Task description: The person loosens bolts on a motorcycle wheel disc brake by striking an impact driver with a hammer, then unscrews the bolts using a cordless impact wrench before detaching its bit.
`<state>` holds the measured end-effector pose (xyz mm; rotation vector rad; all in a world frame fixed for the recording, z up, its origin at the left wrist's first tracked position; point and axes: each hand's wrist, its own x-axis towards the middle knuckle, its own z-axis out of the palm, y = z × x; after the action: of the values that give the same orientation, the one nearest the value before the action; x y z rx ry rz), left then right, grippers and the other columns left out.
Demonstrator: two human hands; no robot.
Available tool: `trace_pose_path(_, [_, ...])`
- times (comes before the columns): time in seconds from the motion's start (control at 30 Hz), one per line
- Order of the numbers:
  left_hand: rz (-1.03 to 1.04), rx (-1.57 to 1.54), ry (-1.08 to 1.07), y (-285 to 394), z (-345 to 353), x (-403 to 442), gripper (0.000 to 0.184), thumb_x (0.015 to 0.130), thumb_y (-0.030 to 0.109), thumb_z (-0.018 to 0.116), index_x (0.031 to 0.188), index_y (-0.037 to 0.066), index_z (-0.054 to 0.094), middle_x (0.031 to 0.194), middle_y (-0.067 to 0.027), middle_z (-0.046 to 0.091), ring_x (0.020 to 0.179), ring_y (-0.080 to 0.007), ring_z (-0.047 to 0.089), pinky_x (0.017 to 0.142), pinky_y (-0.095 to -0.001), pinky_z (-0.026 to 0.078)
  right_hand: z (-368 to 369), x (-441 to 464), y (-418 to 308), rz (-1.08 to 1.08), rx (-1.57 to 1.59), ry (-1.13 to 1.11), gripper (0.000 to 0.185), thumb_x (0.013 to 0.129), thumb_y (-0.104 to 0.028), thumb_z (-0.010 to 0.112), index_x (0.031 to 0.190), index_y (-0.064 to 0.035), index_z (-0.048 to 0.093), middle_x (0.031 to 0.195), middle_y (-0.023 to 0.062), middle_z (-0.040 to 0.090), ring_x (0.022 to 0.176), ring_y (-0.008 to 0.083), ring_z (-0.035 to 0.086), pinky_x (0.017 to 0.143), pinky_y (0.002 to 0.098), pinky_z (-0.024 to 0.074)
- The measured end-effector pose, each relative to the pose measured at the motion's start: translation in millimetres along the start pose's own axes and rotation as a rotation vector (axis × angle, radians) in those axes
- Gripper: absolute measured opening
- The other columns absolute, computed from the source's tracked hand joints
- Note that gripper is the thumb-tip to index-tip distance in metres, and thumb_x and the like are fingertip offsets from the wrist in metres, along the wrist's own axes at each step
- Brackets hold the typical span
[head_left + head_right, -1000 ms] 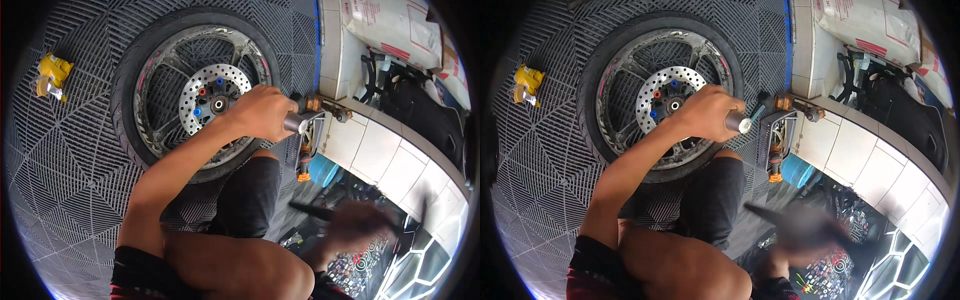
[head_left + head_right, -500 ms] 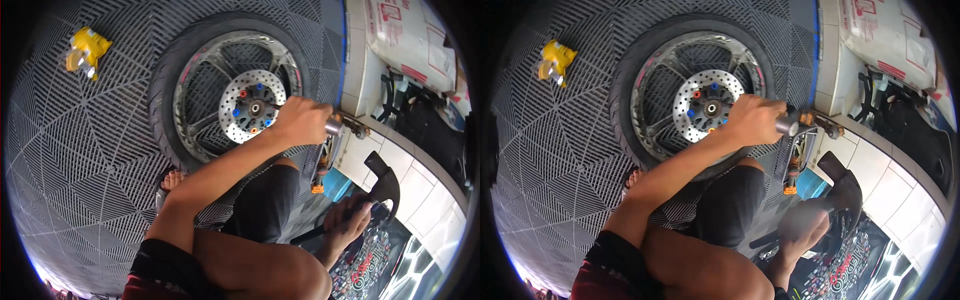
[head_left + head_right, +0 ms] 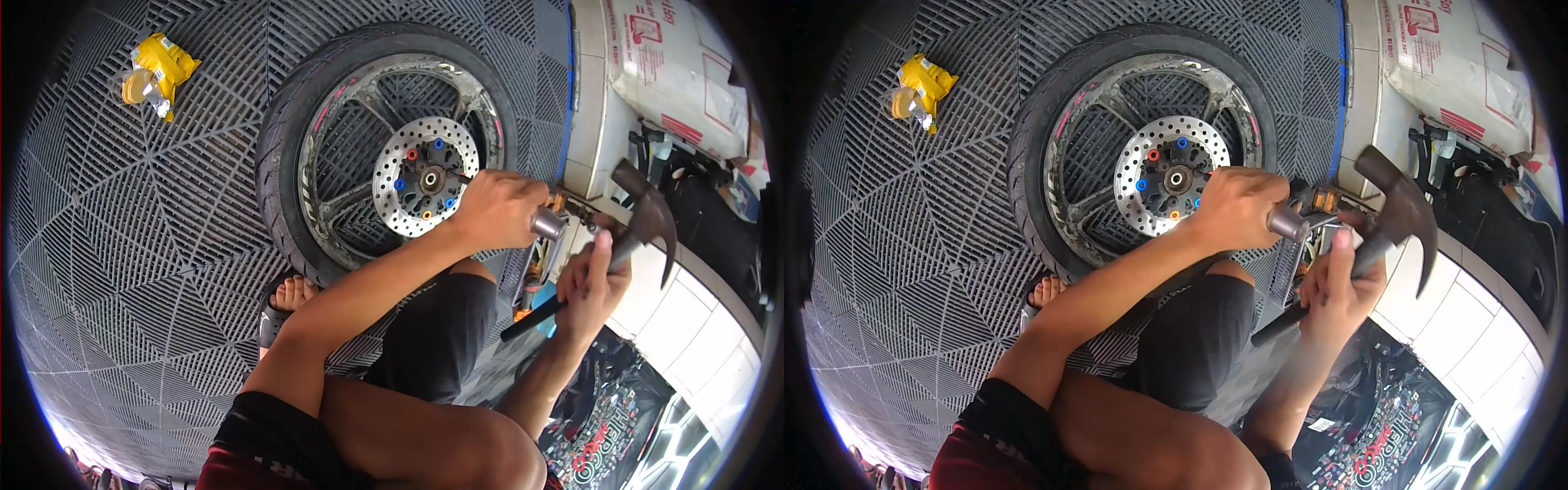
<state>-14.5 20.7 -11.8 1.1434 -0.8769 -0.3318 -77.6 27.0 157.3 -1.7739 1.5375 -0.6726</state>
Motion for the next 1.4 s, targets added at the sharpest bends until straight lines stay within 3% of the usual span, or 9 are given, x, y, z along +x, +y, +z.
trace_pose_path(0.13, [-0.209,0.054,-0.188,-21,-27,-7,0.023,0.061,0.018,0.076,0.068,0.008,0.056,0.061,-0.0124,0.061,0.056,-0.0344,0.063,0.053,-0.0453,0.051,11,10,15,0.051,0.013,-0.131,0.037,0.099,-0.023,0.068,0.123,0.0044,0.062,0.052,-0.0053,0.042,0.036,0.0024,0.032,0.034,0.0221,0.0227])
trace_pose_path(0.27, [-0.113,0.091,-0.208,-20,-17,-26,0.027,0.073,0.025,0.078,0.069,0.008,0.057,0.058,-0.0111,0.06,0.051,-0.0315,0.063,0.049,-0.0427,0.051,8,-9,27,0.197,0.112,-0.129,0.032,0.099,-0.025,0.065,0.114,0.0033,0.063,0.052,-0.0051,0.04,0.038,0.0025,0.032,0.034,0.0224,0.0227])
trace_pose_path(0.37, [-0.065,0.083,-0.241,14,-28,-43,0.027,0.076,0.027,0.077,0.071,0.009,0.058,0.058,-0.0075,0.058,0.051,-0.0273,0.063,0.046,-0.0411,0.049,-14,-38,35,0.165,0.251,-0.039,0.044,0.09,-0.036,0.074,0.104,0.0041,0.06,0.056,-0.0032,0.044,0.041,0.0045,0.036,0.037,0.0214,0.0278])
trace_pose_path(0.53, [0.037,0.069,-0.382,27,-36,-53,0.024,0.071,0.026,0.079,0.076,0.011,0.062,0.066,-0.0025,0.059,0.06,-0.0217,0.063,0.053,-0.0375,0.05,-49,-77,54,0.173,0.166,-0.227,0.049,0.092,-0.028,0.07,0.121,0.0069,0.052,0.052,-0.0054,0.039,0.035,0.004,0.031,0.033,0.0225,0.0198])
trace_pose_path(0.67, [0.106,0.057,-0.577,14,-51,-51,0.033,0.057,0.029,0.082,0.08,0.012,0.064,0.075,-0.0004,0.062,0.07,-0.0205,0.063,0.061,-0.0361,0.051,-28,-92,43,0.533,0.202,-0.188,0.08,0.08,-0.048,0.079,0.128,0.0096,0.051,0.071,0.004,0.058,0.046,0.0061,0.045,0.042,0.0217,0.0322])
trace_pose_path(0.83, [0.069,0.134,-0.705,2,-60,-62,0.035,0.054,0.026,0.081,0.08,0.011,0.064,0.076,-0.0017,0.062,0.071,-0.0227,0.064,0.063,-0.0373,0.053,-17,-101,69,0.631,0.395,-0.141,0.074,0.084,-0.04,0.079,0.129,0.0097,0.049,0.063,-0.001,0.049,0.04,0.0056,0.039,0.036,0.0227,0.0276])
trace_pose_path(1.27, [0.029,0.101,-0.553,0,-61,-73,0.032,0.055,0.028,0.079,0.075,0.013,0.06,0.074,-0.0004,0.058,0.071,-0.02,0.063,0.064,-0.0353,0.052,-13,-101,73,0.591,0.38,-0.161,0.067,0.084,-0.037,0.081,0.124,0.0081,0.052,0.06,-0.0011,0.048,0.039,0.0059,0.038,0.035,0.0227,0.0274])
trace_pose_path(1.37, [0.031,0.075,-0.505,-3,-62,-74,0.031,0.055,0.027,0.08,0.073,0.013,0.058,0.072,-0.0007,0.057,0.07,-0.0207,0.063,0.062,-0.0352,0.052,-11,-105,79,0.504,0.323,-0.19,0.053,0.092,-0.03,0.069,0.127,0.006,0.054,0.053,-0.0051,0.033,0.035,0.0042,0.026,0.033,0.0213,0.0219])
trace_pose_path(1.4, [0.024,0.044,-0.487,-4,-62,-73,0.031,0.057,0.026,0.08,0.073,0.013,0.057,0.071,-0.0014,0.056,0.068,-0.0216,0.062,0.06,-0.0355,0.051,-11,-104,78,0.509,0.34,-0.178,0.056,0.09,-0.033,0.073,0.125,0.0068,0.054,0.055,-0.0034,0.039,0.036,0.0049,0.031,0.033,0.0219,0.0246])
